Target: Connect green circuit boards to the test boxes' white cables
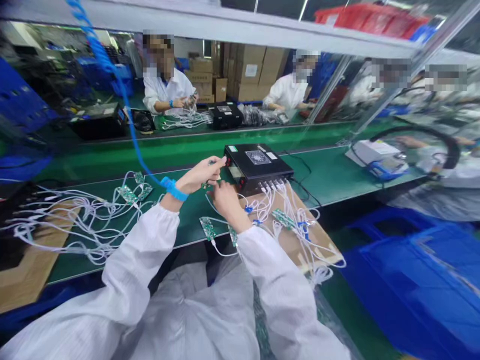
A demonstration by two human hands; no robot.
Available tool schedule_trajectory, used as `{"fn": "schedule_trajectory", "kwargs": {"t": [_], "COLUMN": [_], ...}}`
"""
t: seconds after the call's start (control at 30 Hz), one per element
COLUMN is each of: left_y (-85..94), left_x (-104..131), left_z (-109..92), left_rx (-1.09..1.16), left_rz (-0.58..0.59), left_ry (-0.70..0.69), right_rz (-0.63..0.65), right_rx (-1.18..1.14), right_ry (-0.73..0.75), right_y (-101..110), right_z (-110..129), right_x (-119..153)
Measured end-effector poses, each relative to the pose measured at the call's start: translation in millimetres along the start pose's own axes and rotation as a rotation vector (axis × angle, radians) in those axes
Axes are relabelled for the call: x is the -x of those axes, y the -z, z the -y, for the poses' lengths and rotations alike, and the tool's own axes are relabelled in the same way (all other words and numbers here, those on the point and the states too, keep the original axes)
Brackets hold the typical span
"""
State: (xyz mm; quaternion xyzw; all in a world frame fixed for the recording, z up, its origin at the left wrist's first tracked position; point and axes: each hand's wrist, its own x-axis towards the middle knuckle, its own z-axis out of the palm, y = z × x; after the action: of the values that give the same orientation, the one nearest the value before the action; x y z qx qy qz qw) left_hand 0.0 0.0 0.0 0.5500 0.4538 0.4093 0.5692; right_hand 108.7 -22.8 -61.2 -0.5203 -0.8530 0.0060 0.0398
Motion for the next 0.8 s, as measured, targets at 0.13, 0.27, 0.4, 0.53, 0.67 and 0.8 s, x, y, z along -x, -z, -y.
{"fn": "schedule_trajectory", "kwargs": {"t": [0.13,0.27,0.4,0.53,0.67,0.8], "left_y": [3.5,13.3,6.6,-27.2,-55.3,-61.4], "left_x": [39,65,73,73,70,64], "left_z": [14,48,88,110,122,137], "left_rx": [-0.233,-0.296,-0.237,-0.075,0.040,0.025], "left_rz": [-0.086,-0.191,-0.221,-0.176,-0.207,-0.211], "left_ry": [-0.163,-0.162,-0.115,-0.193,-0.243,-0.365], "right_rz": [0.133,0.239,0.147,-0.016,-0.119,-0.132], "right_rx": [-0.019,-0.073,-0.368,-0.786,-1.004,-1.070], "right_ry": [0.135,0.084,0.018,0.014,-0.027,-0.062], "right_y": [-21,-20,-5,-3,-15,-23], "right_z": [30,32,8,-9,-15,-17], "right_x": [26,41,57,72,80,83]}}
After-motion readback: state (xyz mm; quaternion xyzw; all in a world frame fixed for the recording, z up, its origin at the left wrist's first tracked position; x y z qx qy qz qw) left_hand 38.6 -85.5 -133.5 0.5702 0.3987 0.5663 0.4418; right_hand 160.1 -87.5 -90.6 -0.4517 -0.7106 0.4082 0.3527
